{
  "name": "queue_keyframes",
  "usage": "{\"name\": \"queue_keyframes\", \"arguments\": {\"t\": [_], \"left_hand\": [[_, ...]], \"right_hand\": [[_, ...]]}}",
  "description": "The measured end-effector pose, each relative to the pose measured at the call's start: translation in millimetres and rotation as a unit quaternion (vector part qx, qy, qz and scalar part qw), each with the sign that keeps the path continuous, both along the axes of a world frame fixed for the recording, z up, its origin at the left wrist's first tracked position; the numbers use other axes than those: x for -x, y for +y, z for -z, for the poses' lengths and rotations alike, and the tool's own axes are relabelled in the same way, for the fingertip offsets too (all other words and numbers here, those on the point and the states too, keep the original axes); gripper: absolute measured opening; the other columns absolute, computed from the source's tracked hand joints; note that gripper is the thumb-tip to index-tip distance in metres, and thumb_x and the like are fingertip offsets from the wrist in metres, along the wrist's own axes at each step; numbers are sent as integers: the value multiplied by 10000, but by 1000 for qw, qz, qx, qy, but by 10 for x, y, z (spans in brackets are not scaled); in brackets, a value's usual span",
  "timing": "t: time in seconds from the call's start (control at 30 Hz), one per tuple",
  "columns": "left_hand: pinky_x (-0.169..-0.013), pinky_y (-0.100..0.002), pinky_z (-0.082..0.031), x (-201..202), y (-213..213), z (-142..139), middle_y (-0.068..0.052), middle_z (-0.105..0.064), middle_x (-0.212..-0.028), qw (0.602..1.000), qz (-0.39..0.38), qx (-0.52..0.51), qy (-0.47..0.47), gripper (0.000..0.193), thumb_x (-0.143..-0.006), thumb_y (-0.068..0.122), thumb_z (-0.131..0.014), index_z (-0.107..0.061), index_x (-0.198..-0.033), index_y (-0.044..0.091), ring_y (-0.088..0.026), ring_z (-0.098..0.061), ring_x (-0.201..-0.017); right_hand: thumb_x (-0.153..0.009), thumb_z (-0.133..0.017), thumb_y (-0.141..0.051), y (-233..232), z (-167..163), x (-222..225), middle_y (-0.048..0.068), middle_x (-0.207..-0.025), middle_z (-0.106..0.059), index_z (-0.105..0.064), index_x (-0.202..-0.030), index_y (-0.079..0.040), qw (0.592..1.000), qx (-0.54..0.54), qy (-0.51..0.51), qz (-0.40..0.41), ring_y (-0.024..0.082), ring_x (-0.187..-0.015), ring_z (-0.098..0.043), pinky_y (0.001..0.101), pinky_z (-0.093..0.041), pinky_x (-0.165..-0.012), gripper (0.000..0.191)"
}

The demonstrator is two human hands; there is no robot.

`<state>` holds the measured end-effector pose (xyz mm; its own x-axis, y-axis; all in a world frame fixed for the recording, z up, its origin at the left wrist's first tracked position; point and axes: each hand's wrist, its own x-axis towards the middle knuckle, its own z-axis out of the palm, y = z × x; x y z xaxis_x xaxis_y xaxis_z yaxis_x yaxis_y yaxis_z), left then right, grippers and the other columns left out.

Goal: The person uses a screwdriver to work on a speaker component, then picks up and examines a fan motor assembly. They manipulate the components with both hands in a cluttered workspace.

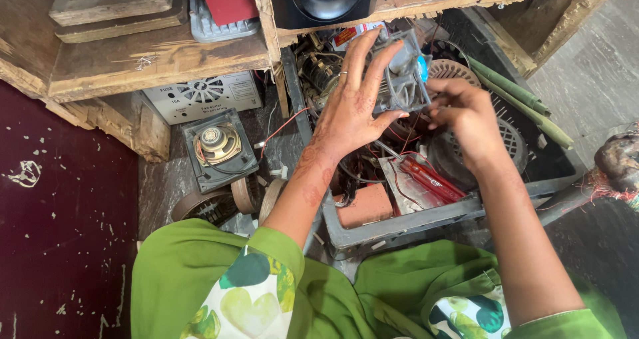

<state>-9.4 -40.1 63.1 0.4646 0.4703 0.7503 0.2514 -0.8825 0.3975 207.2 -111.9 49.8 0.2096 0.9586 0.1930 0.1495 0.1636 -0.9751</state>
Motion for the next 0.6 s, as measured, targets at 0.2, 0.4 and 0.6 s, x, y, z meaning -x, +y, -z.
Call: {"name": "queue_keyframes", "arguments": {"t": [0.2, 0.4, 0.6], "left_hand": [[-1230, -496, -349, -12, 0, -9, -128, -217, -1656, 1000, -13, 8, -1, 1139, -658, 235, -976, -309, -1580, 195, -398, -242, -1577], [-1292, -498, -357, 7, -35, -24, -130, -225, -1655, 1000, -1, 4, 3, 1129, -669, 221, -981, -319, -1583, 197, -385, -242, -1579], [-1311, -489, -342, 25, -45, -30, -125, -234, -1660, 1000, 15, -4, 15, 1112, -668, 199, -975, -336, -1578, 187, -386, -242, -1585]], "right_hand": [[-745, -530, 147, -52, -17, -19, 70, -932, -616, -749, -1100, 40, 998, -57, -8, 35, 136, -830, -577, 236, -499, -701, 431], [-765, -512, 128, -27, -28, -13, 27, -1049, -679, -715, -1204, 8, 994, -31, 5, 100, 107, -845, -592, 253, -513, -672, 498], [-794, -535, 108, 37, 53, 30, 34, -1090, -627, -583, -1386, -13, 999, 11, -32, 20, 135, -832, -607, 261, -528, -705, 606]]}}
